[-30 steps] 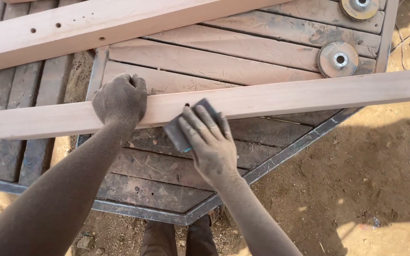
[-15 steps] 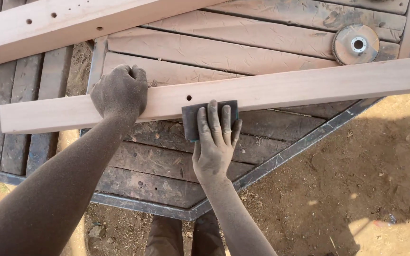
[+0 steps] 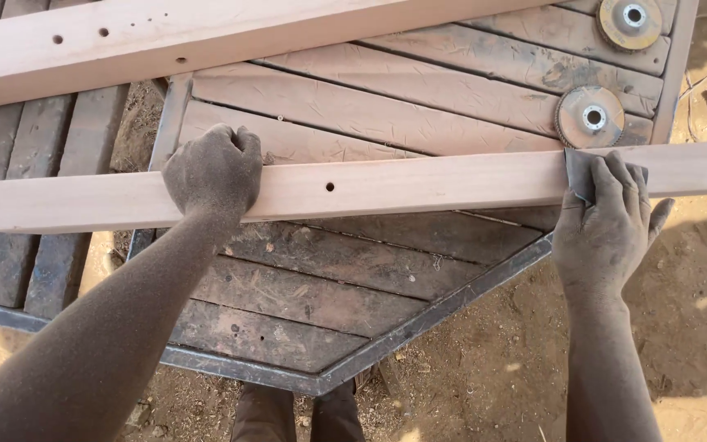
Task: Sanding a wooden beam manually with sandpaper on a workbench
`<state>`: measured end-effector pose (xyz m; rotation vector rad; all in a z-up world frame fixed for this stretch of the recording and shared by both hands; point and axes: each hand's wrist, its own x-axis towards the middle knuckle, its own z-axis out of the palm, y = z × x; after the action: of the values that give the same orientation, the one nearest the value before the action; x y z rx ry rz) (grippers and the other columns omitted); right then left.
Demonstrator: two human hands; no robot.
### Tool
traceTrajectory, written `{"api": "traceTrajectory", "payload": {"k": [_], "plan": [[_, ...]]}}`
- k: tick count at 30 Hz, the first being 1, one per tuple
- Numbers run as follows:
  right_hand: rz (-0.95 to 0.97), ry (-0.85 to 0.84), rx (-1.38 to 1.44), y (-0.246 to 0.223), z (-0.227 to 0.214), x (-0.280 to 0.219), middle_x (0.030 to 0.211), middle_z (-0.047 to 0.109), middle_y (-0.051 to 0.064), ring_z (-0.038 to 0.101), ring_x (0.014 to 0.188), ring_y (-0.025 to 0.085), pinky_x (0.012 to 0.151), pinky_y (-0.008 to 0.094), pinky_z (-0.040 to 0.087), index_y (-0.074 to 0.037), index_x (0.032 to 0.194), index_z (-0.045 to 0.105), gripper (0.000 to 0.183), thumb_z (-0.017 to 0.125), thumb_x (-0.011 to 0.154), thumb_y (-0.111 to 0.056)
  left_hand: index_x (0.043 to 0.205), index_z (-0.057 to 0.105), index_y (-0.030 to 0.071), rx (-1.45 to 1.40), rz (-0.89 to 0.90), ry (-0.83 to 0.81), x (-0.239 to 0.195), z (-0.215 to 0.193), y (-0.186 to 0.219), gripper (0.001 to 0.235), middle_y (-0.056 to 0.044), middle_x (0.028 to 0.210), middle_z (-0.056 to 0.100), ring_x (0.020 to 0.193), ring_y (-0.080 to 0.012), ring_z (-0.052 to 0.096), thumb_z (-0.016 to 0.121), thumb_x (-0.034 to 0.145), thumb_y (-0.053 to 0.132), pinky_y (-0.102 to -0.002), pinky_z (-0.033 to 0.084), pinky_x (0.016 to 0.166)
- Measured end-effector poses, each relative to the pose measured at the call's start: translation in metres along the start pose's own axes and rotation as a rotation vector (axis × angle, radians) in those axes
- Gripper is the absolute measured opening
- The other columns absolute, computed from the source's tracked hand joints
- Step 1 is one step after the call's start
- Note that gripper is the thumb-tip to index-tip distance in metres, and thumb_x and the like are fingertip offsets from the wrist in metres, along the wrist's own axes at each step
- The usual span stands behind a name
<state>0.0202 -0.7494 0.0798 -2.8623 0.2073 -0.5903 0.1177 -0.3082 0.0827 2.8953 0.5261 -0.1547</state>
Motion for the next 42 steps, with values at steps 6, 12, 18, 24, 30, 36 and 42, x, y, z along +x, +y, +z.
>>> {"api": "traceTrajectory", "payload": {"k": [6, 12, 18, 24, 30, 36, 42], "plan": [[-0.129, 0.015, 0.079, -0.002, -0.002, 0.009, 0.141, 0.062, 0.022, 0.055, 0.129, 0.04, 0.101, 0.054, 0.047, 0.009, 0.132, 0.067, 0.037, 0.073, 0.098, -0.007, 0.089, 0.078, 0.013, 0.042, 0.01, 0.025, 0.001, 0.006, -0.003, 0.051, -0.019, 0.086, 0.077, 0.087, -0.0435, 0.072, 0.04, 0.102, 0.045, -0.053, 0.048, 0.08], [-0.191, 0.057, 0.057, -0.002, 0.014, 0.005, 0.144, 0.061, 0.034, 0.053, 0.134, 0.052, 0.113, 0.059, 0.039, 0.013, 0.15, 0.052, 0.052, 0.064, 0.104, -0.008, 0.091, 0.078, 0.014, 0.051, 0.001, 0.019, 0.002, 0.007, -0.003, 0.05, -0.018, 0.084, 0.077, 0.085, -0.0449, 0.071, 0.041, 0.101, 0.047, -0.054, 0.049, 0.079], [0.04, 0.096, 0.051, -0.117, 0.037, -0.003, 0.147, 0.058, 0.025, 0.048, 0.139, 0.046, 0.117, 0.055, 0.026, 0.0, 0.137, 0.069, 0.056, 0.047, 0.115, -0.047, 0.087, 0.077, 0.012, 0.068, 0.044, 0.052, 0.001, 0.007, -0.004, 0.049, -0.018, 0.079, 0.076, 0.079, -0.0443, 0.072, 0.043, 0.102, 0.044, -0.054, 0.05, 0.074], [-0.21, -0.054, 0.215, -0.249, 0.05, -0.034, 0.143, 0.062, 0.015, 0.047, 0.143, 0.033, 0.123, 0.048, 0.023, -0.01, 0.133, 0.069, 0.041, 0.064, 0.098, -0.03, 0.093, 0.077, 0.014, -0.024, 0.042, -0.043, -0.001, 0.0, -0.006, 0.051, -0.021, 0.088, 0.077, 0.097, -0.0439, 0.073, 0.042, 0.101, 0.049, -0.053, 0.053, 0.085], [-0.434, -0.091, 0.254, -0.119, 0.025, -0.008, 0.145, 0.062, 0.009, 0.052, 0.139, 0.028, 0.121, 0.043, 0.031, -0.015, 0.133, 0.07, 0.043, 0.072, 0.091, -0.025, 0.096, 0.079, 0.014, -0.023, 0.045, -0.053, -0.002, -0.002, -0.01, 0.049, -0.022, 0.089, 0.077, 0.098, -0.0445, 0.073, 0.044, 0.103, 0.048, -0.051, 0.053, 0.085], [-0.095, 0.06, 0.074, 0.007, 0.03, -0.003, 0.147, 0.061, 0.023, 0.048, 0.14, 0.042, 0.118, 0.052, 0.031, -0.003, 0.142, 0.068, 0.036, 0.065, 0.112, -0.023, 0.098, 0.079, 0.016, -0.008, 0.004, -0.051, -0.002, -0.002, -0.004, 0.048, -0.022, 0.091, 0.078, 0.1, -0.0446, 0.072, 0.044, 0.101, 0.049, -0.053, 0.053, 0.088], [-0.106, 0.046, 0.163, -0.215, 0.054, -0.042, 0.146, 0.061, 0.011, 0.047, 0.142, 0.032, 0.119, 0.049, 0.023, -0.013, 0.133, 0.071, 0.036, 0.059, 0.107, -0.034, 0.096, 0.078, 0.014, -0.013, 0.01, -0.042, -0.003, -0.004, -0.007, 0.049, -0.021, 0.088, 0.077, 0.099, -0.0442, 0.073, 0.043, 0.101, 0.048, -0.053, 0.053, 0.087]]}}
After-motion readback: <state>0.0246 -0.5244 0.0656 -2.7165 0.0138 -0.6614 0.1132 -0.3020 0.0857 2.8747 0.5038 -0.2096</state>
